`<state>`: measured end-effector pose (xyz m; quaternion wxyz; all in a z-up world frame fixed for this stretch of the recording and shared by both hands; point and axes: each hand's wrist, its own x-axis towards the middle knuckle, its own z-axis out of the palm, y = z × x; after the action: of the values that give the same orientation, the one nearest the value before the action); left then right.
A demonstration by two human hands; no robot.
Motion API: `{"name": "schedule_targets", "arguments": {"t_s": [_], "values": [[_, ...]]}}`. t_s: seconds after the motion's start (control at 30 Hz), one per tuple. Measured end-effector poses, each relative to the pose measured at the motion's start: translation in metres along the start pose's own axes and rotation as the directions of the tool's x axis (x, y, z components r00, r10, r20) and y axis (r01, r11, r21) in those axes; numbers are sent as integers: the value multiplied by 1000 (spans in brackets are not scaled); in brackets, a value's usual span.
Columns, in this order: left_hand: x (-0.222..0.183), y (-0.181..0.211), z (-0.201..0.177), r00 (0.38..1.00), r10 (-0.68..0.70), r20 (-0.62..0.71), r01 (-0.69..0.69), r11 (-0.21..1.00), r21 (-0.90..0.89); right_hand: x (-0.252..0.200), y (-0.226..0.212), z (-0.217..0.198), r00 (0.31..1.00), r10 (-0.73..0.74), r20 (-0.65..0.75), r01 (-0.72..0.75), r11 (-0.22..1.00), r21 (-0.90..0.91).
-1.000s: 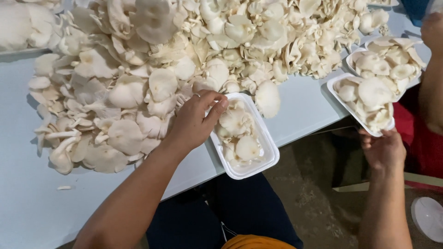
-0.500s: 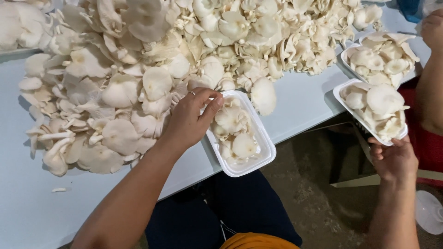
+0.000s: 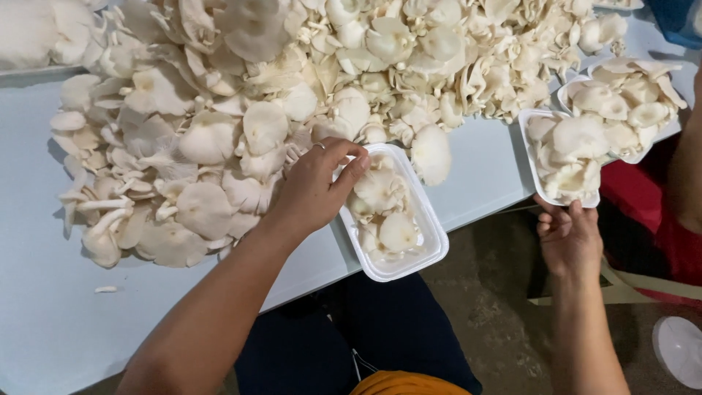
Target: The person picks up white oyster mushrooms from a large pile on a table, separates them by hand, and places them into a white plastic container. The hands repeatedly reach for mushrooms, tear them apart, and arrange them in the container.
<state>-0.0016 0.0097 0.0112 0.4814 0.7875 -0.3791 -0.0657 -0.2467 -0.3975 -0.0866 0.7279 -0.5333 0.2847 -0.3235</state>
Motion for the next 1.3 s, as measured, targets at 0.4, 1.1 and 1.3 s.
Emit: {"name": "schedule_targets", "arguments": {"t_s": [0.4, 1.1, 1.3], "values": [[-3, -8, 2, 990, 132, -54, -131, 991, 5, -50, 60, 44, 996, -38, -77, 38, 999, -3], [-1, -7, 5, 998, 65, 4, -65, 998, 26, 62, -113, 322, 278, -764, 582, 961, 223, -167], [-1, -9, 6, 999, 26, 27, -26, 999, 29, 57, -94, 330, 210, -749, 629, 959, 32, -281]]}}
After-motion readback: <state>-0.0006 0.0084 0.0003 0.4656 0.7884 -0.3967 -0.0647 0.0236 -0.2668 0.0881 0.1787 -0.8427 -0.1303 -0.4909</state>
